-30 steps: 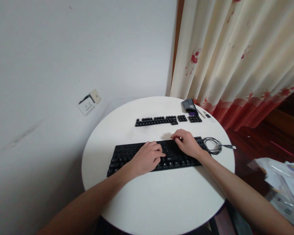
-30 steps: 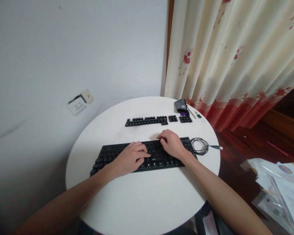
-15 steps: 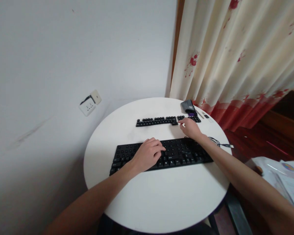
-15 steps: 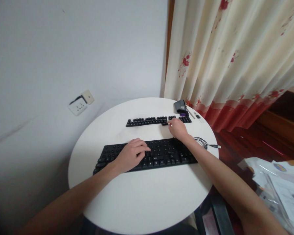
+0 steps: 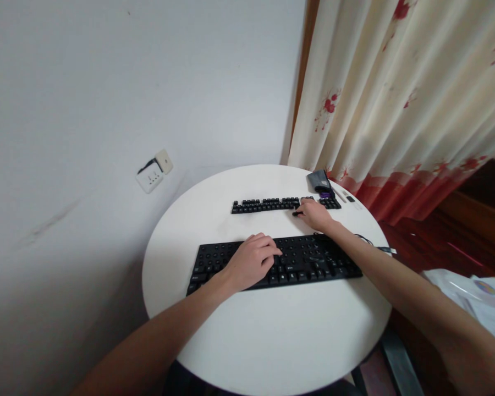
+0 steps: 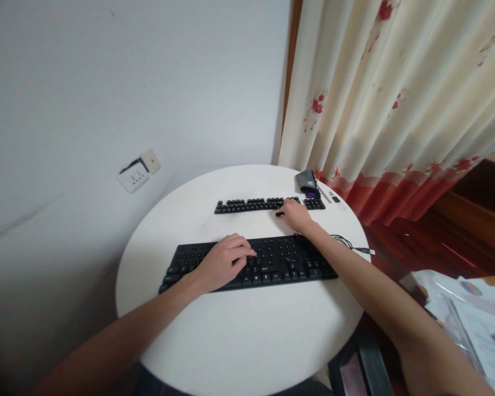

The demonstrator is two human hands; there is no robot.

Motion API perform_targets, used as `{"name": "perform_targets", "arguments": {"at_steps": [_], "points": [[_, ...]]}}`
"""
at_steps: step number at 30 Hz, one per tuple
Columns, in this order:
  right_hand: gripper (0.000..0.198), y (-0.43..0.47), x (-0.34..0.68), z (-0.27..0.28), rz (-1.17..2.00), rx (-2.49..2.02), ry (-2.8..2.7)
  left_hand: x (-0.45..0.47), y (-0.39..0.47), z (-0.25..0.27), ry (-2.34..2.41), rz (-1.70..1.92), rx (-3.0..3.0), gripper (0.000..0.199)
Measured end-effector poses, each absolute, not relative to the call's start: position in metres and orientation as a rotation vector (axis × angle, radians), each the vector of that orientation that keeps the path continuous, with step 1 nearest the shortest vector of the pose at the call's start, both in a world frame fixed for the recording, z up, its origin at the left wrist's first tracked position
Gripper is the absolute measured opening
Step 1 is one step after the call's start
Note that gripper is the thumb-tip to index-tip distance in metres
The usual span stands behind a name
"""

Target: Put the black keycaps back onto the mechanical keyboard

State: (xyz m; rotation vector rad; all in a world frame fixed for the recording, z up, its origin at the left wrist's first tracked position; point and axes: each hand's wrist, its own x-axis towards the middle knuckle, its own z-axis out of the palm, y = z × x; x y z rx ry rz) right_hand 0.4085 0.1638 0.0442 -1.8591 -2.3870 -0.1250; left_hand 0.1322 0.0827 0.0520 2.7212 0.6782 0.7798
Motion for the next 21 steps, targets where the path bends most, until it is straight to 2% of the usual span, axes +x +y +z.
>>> {"name": "perform_targets", "arguments": {"at_steps": [7,13,21], "points": [[0.013,0.149,0.415,0.035,0.0,-1.682,-2.373,0.133,0.081,0.052,0.689,0.716,2.714,0.03],[0.008,0.136,0.417,0.032,0.134,-1.728,-2.269,0.136,0.081,0.05,0.685,0.642,2.721,0.031],[0.01,0.103,0.416,0.049,0.312,-1.506,-2.018,0.135,0.082,0.048,0.7,0.593,2.714,0.031]]}}
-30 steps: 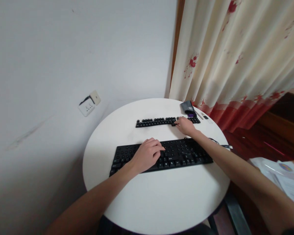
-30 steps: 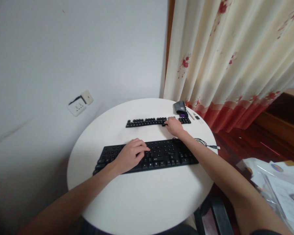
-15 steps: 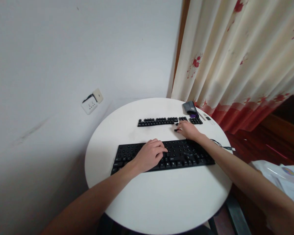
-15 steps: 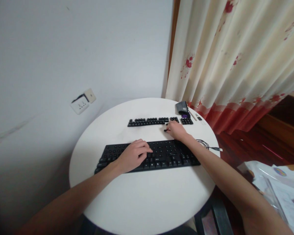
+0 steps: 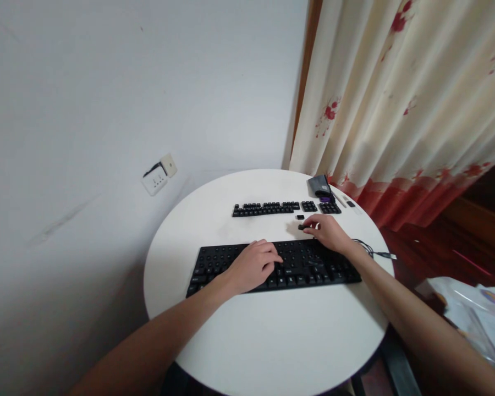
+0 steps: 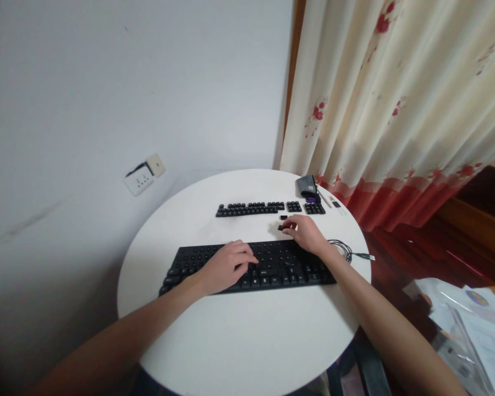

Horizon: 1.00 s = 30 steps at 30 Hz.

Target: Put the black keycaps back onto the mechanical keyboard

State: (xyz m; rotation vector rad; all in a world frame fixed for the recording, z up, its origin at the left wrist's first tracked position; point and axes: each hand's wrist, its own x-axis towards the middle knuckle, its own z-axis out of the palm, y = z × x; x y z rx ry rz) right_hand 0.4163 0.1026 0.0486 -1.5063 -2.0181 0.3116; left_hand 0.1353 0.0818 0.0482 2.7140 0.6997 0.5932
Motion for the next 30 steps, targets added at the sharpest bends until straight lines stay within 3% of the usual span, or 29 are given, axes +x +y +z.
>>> {"name": "perform_targets", "arguments": {"at_steps": [9,20,30], "points": [[0.011,0.028,0.374,0.049,0.519,-1.177,-2.099,0.136,0.083,0.047,0.62,0.536,2.711,0.036],[0.016,0.027,0.366,0.034,0.362,-1.167,-2.175,0.138,0.081,0.045,0.643,0.569,2.705,0.033],[0.02,0.027,0.369,0.034,0.436,-1.109,-2.158,0.14,0.08,0.045,0.631,0.607,2.702,0.034]]}}
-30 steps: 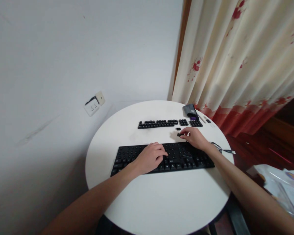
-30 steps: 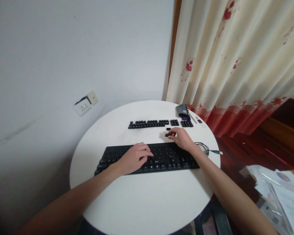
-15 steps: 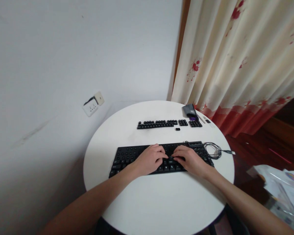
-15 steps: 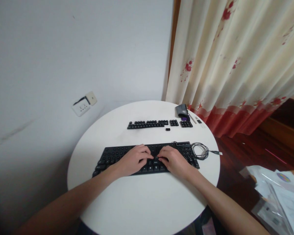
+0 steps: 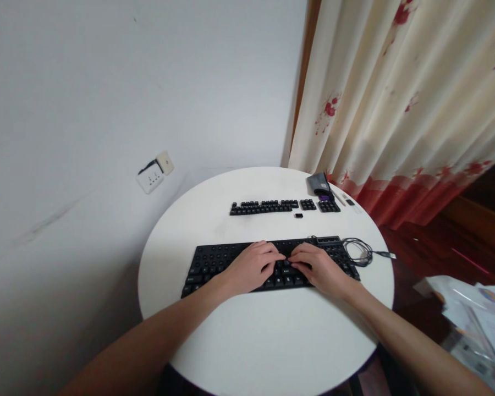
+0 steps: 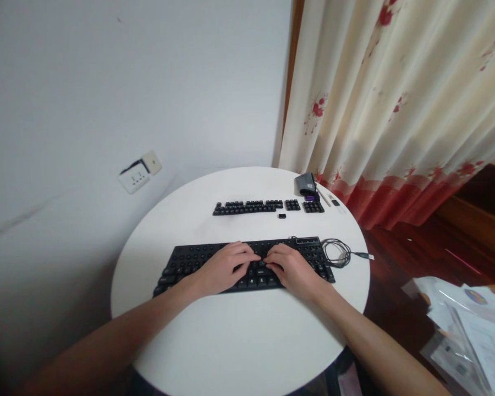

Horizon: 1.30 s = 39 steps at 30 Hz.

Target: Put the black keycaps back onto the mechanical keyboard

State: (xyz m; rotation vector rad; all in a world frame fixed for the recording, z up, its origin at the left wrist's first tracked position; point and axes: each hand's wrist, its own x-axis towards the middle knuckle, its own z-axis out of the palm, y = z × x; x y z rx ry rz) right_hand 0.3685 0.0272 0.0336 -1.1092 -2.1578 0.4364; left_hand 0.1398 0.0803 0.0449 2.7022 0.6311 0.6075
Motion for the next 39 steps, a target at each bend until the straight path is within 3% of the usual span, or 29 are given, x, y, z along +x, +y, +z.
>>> {"name": "perform_targets", "arguments": {"at_steps": [39], "points": [[0.019,0.012,0.371,0.039,0.16,-1.271,-2.311,0.141,0.072,0.048,0.644,0.48,2.828,0.027]]}}
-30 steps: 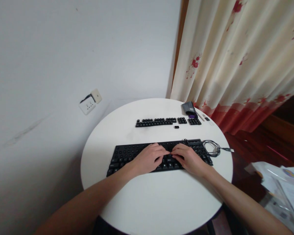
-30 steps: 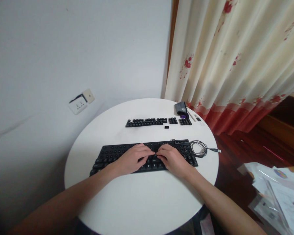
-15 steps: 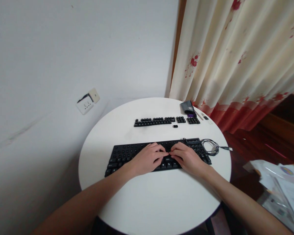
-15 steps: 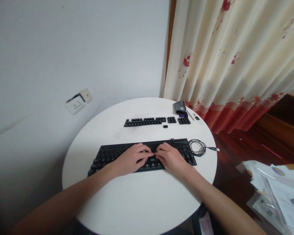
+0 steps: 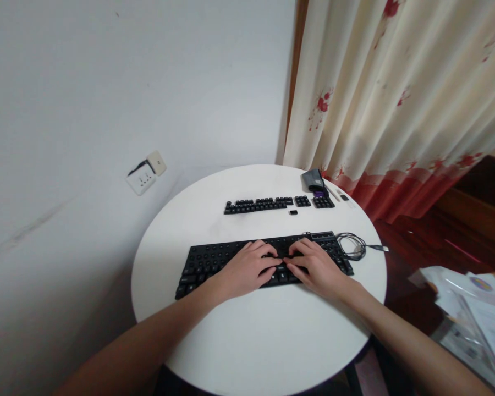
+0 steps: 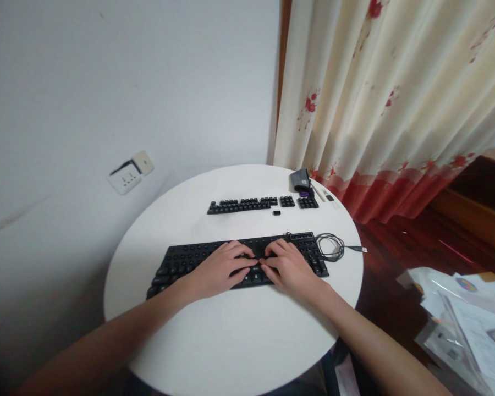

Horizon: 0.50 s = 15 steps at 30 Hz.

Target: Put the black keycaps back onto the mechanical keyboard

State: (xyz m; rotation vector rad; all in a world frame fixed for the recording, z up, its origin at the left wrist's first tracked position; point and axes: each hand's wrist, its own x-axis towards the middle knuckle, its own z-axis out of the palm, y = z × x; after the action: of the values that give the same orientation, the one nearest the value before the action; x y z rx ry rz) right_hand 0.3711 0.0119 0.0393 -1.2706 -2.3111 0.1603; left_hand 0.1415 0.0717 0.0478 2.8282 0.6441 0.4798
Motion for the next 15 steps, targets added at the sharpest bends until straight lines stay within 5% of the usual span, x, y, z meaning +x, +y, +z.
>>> {"name": "perform_targets", "arguments": {"at_steps": [15], "points": [[0.019,0.017,0.389,0.034,-0.007,-1.301,-1.6,0.146,0.068,0.049,0.649,0.48,2.838,0.03]]}}
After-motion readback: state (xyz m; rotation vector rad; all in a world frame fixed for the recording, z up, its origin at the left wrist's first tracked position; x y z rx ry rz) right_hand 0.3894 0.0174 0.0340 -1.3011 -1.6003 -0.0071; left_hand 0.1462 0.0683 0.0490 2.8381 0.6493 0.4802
